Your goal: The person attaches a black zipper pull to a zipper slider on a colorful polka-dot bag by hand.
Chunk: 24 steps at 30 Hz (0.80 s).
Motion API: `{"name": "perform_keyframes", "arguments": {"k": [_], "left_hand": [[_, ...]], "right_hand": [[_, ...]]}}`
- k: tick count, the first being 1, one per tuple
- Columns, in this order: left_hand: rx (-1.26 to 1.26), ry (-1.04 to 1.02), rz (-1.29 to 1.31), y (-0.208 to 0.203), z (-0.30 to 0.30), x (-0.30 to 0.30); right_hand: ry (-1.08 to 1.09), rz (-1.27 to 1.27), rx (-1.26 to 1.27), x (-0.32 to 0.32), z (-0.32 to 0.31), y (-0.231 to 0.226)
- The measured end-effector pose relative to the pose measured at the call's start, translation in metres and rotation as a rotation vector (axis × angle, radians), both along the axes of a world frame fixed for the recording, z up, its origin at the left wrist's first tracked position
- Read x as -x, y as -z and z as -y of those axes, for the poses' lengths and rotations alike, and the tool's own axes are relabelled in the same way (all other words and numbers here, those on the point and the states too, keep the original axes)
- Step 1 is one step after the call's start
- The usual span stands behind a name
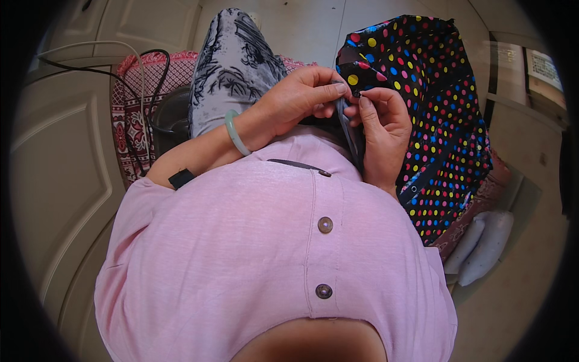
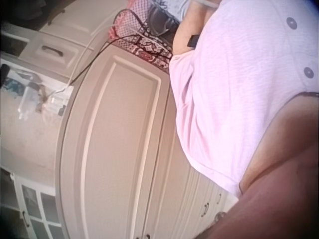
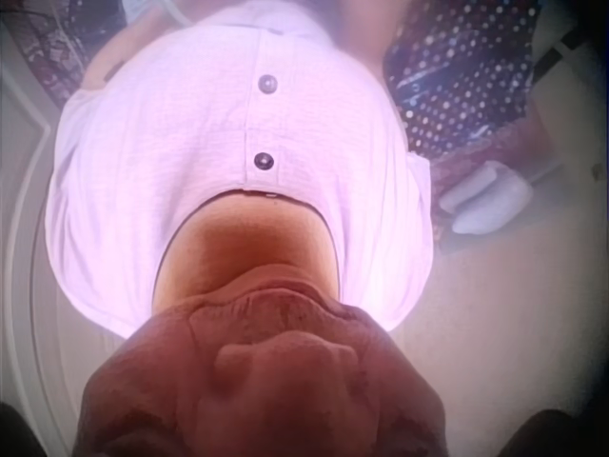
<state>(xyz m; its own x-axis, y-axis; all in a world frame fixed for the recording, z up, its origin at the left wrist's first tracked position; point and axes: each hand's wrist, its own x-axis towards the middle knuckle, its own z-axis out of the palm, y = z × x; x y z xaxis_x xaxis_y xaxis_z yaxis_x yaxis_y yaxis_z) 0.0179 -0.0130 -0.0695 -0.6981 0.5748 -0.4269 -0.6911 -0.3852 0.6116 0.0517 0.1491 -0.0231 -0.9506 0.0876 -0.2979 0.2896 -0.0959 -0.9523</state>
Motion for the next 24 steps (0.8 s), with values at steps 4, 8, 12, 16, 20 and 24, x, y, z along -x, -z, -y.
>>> {"name": "perform_keyframes", "arguments": {"k": [4,8,12,16,20,24], "left_hand": [[0.009,0.014,-0.009,-0.0032,0.0019,0.0007],[-0.01,0.0,0.01,-0.0038,0.0023,0.0005],[-0.027,-0.012,0.011,0.0008,0.002,-0.0005],[-0.018,-0.011,0.014,0.0007,0.0026,-0.0004],[-0.021,0.0,0.002,-0.0009,0.0026,-0.0015],[-0.014,0.019,-0.002,-0.0042,0.0028,-0.0012]], "right_hand": [[0.002,0.008,-0.003,0.0011,0.0002,-0.0024],[-0.001,0.0,-0.036,0.0014,0.001,-0.0033],[0.011,-0.023,-0.057,0.0023,0.0035,-0.0047],[0.007,-0.018,-0.056,0.0024,0.0042,-0.0054],[-0.008,-0.007,-0.073,0.0017,0.0037,-0.003],[-0.014,0.002,-0.082,0.0024,0.0039,-0.0012]]}}
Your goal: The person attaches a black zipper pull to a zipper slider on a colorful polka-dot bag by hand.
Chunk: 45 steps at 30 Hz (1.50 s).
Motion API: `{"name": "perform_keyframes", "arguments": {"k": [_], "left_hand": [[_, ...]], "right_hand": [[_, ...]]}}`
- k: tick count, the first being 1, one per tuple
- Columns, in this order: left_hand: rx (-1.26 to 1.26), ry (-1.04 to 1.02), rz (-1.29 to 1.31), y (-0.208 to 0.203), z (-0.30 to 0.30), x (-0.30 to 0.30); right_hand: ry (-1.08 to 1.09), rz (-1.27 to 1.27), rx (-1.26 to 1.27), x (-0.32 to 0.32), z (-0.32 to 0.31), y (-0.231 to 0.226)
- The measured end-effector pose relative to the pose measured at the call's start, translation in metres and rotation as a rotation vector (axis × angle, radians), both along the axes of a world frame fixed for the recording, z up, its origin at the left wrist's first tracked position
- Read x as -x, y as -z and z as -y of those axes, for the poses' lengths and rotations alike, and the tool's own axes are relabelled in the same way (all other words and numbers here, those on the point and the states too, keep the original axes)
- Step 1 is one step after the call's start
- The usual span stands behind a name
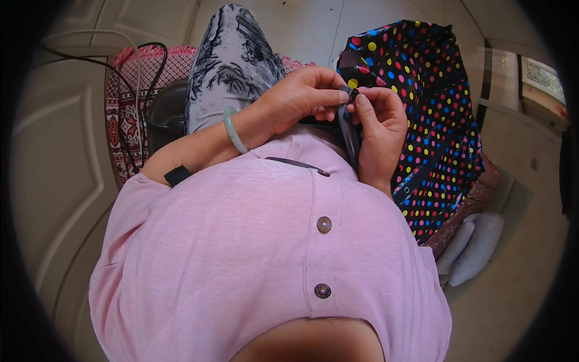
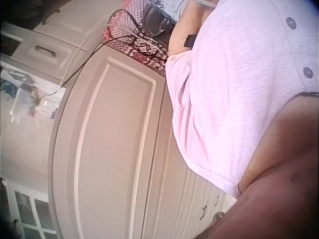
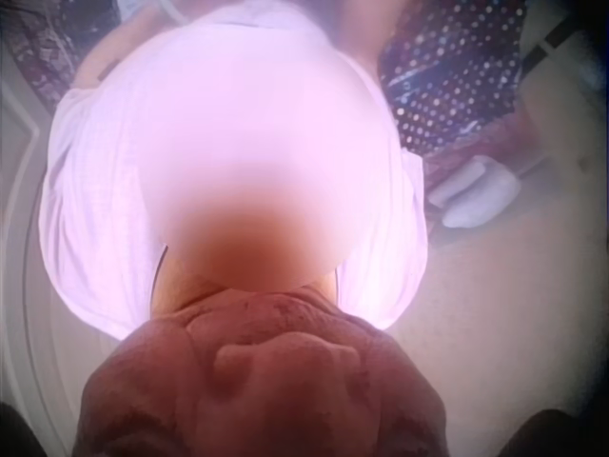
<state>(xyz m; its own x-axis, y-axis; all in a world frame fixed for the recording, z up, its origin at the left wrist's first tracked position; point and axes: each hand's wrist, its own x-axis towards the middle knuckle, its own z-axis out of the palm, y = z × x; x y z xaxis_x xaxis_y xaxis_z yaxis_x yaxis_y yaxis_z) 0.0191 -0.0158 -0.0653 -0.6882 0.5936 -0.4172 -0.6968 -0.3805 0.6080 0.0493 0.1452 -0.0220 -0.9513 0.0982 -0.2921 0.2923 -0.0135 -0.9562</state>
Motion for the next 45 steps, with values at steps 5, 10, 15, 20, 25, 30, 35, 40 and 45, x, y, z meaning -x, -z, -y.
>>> {"name": "perform_keyframes", "arguments": {"k": [5,10,15,20,25,30,35,40,45], "left_hand": [[0.002,0.005,-0.019,0.004,0.0,-0.002],[-0.019,0.02,-0.023,0.006,0.0,-0.003],[-0.022,0.011,-0.004,0.005,0.0,-0.005],[-0.008,0.0,0.017,0.001,0.001,-0.004],[0.006,-0.043,0.037,0.002,0.0,-0.006],[0.029,-0.022,-0.027,0.004,0.0,-0.005],[0.074,-0.02,-0.092,0.006,0.0,-0.006],[0.161,-0.032,-0.204,0.004,-0.003,-0.007],[0.29,-0.007,-0.385,0.008,-0.003,-0.008]], "right_hand": [[-0.009,-0.013,0.092,0.0,0.002,0.002],[0.006,-0.054,0.098,0.002,0.002,0.005],[-0.008,-0.029,0.106,0.002,0.001,0.005],[-0.001,-0.029,0.085,0.001,0.0,0.008],[-0.035,-0.041,-0.045,-0.003,0.003,0.002],[-0.051,-0.123,-0.09,-0.005,0.006,0.005],[-0.103,-0.084,-0.089,-0.009,0.003,0.002],[-0.102,0.007,-0.042,-0.008,0.001,-0.002],[-0.026,0.145,0.232,-0.003,-0.001,0.006]]}}
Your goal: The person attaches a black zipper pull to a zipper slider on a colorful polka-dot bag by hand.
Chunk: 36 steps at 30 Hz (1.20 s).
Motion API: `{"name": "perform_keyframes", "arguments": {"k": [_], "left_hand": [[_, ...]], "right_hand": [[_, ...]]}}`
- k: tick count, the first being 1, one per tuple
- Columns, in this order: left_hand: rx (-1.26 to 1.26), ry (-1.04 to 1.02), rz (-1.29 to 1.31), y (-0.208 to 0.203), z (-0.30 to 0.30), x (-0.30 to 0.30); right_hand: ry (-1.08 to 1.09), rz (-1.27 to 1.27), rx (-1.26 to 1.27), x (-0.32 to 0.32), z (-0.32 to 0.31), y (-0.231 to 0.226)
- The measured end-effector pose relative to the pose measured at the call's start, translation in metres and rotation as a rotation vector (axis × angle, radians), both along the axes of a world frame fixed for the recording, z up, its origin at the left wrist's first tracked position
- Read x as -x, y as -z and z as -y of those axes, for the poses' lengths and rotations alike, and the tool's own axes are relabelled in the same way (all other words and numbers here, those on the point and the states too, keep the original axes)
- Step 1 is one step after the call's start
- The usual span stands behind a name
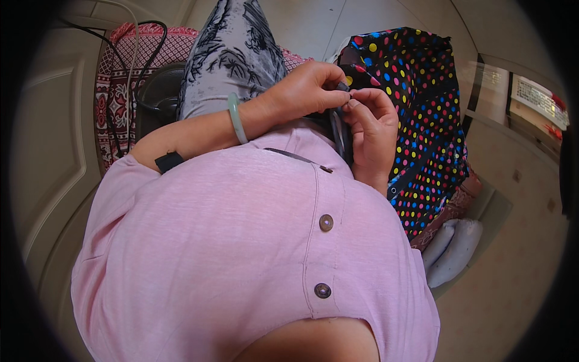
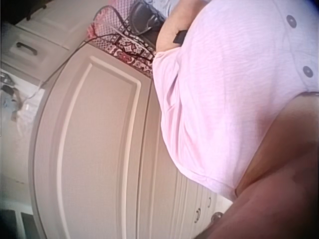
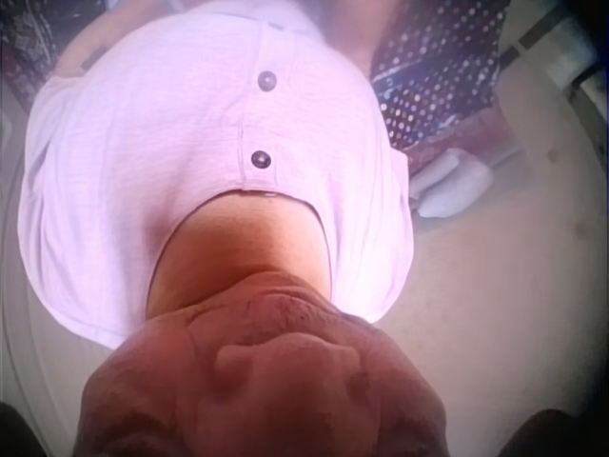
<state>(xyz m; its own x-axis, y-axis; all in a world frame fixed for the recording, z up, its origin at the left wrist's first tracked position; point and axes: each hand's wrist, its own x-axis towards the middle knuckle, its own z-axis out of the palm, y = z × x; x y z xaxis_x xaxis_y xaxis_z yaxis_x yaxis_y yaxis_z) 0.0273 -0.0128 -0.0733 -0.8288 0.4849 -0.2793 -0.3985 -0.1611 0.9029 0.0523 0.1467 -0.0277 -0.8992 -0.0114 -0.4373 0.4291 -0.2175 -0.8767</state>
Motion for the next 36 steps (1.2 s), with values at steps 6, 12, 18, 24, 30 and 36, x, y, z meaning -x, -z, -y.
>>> {"name": "perform_keyframes", "arguments": {"k": [6,12,18,24,30,36], "left_hand": [[0.039,0.004,-0.057,0.002,0.0,-0.001],[0.021,0.009,-0.028,-0.001,0.002,-0.002],[-0.031,0.022,0.011,-0.002,0.005,-0.002],[-0.135,0.004,0.105,-0.01,0.006,-0.003],[-0.174,0.001,0.157,-0.01,0.008,-0.004],[-0.227,0.008,0.202,-0.01,0.007,-0.004]], "right_hand": [[-0.013,0.088,0.087,0.0,-0.001,-0.004],[-0.067,0.101,0.045,0.001,-0.005,-0.005],[-0.12,0.079,0.02,-0.001,-0.012,0.0],[-0.022,0.181,0.172,0.005,-0.019,-0.001],[0.002,0.208,0.272,0.007,-0.023,-0.002],[-0.011,0.208,0.307,0.008,-0.025,0.0]]}}
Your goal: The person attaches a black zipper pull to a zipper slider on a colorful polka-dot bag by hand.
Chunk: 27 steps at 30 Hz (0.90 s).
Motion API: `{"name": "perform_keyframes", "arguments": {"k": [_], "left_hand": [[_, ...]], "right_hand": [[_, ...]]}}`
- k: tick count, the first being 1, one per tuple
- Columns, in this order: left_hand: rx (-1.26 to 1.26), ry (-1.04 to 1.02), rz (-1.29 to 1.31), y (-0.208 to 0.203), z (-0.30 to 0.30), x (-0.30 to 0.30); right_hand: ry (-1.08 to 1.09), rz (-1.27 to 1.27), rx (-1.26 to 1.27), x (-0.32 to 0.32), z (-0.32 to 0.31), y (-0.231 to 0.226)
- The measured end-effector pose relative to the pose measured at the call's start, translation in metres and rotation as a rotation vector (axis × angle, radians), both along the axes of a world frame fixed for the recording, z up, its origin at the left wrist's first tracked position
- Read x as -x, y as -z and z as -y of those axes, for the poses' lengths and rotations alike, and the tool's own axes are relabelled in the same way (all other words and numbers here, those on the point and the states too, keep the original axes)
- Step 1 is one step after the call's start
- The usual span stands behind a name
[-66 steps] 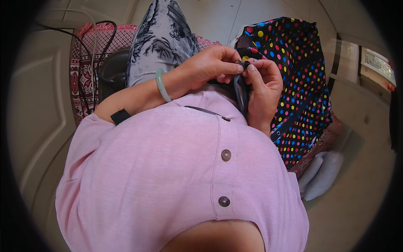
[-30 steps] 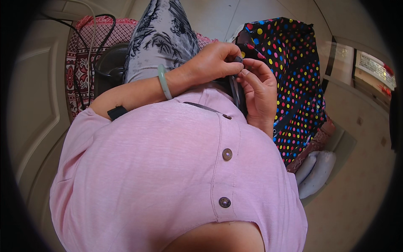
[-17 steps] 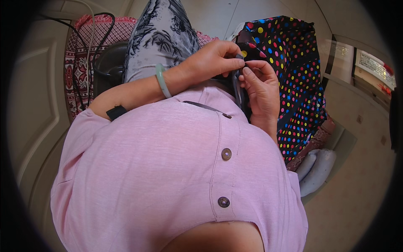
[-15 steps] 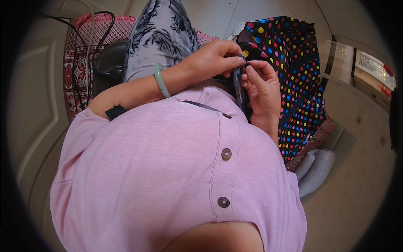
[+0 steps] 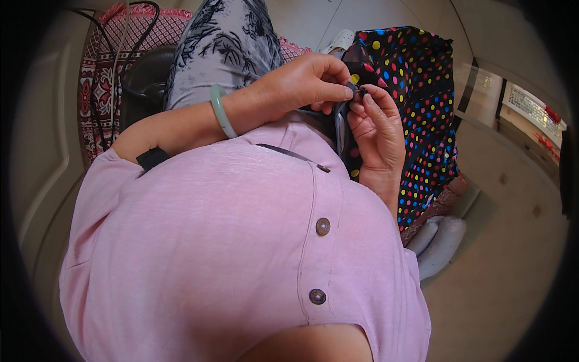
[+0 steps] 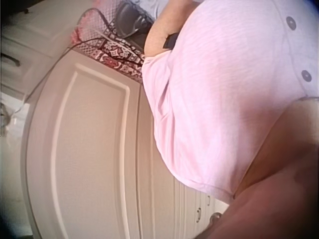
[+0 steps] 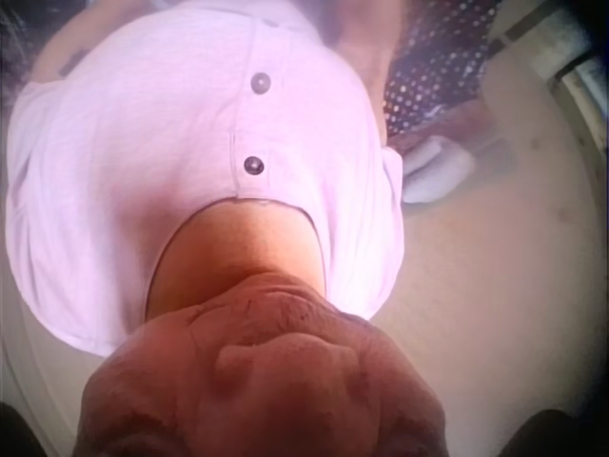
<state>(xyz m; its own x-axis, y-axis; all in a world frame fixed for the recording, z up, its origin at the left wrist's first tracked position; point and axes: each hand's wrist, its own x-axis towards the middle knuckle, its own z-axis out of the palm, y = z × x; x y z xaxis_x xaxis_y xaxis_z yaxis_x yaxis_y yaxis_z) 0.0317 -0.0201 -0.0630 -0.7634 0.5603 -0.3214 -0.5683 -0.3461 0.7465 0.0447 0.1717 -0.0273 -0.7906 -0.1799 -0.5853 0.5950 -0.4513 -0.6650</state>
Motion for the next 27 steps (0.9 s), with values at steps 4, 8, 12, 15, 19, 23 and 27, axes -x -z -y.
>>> {"name": "perform_keyframes", "arguments": {"k": [4,8,12,15,19,23,27], "left_hand": [[-0.024,-0.004,0.013,-0.001,0.0,-0.001],[-0.021,-0.002,0.03,-0.001,0.001,-0.002],[0.001,0.002,0.022,0.001,0.0,-0.001],[0.015,0.005,0.014,-0.001,0.001,-0.001],[0.036,0.006,-0.01,-0.001,0.0,-0.002],[0.063,0.01,-0.028,0.0,0.0,-0.002],[0.13,0.027,-0.101,0.001,0.001,-0.002]], "right_hand": [[-0.004,-0.015,-0.056,0.0,0.005,-0.005],[-0.021,-0.039,-0.095,0.001,0.008,-0.006],[-0.025,-0.034,-0.132,0.0,0.011,-0.008],[-0.034,-0.042,-0.143,0.0,0.011,-0.009],[-0.047,-0.049,-0.159,-0.001,0.012,-0.01],[-0.06,-0.062,-0.189,-0.002,0.014,-0.01],[-0.08,-0.086,-0.237,-0.003,0.016,-0.011]]}}
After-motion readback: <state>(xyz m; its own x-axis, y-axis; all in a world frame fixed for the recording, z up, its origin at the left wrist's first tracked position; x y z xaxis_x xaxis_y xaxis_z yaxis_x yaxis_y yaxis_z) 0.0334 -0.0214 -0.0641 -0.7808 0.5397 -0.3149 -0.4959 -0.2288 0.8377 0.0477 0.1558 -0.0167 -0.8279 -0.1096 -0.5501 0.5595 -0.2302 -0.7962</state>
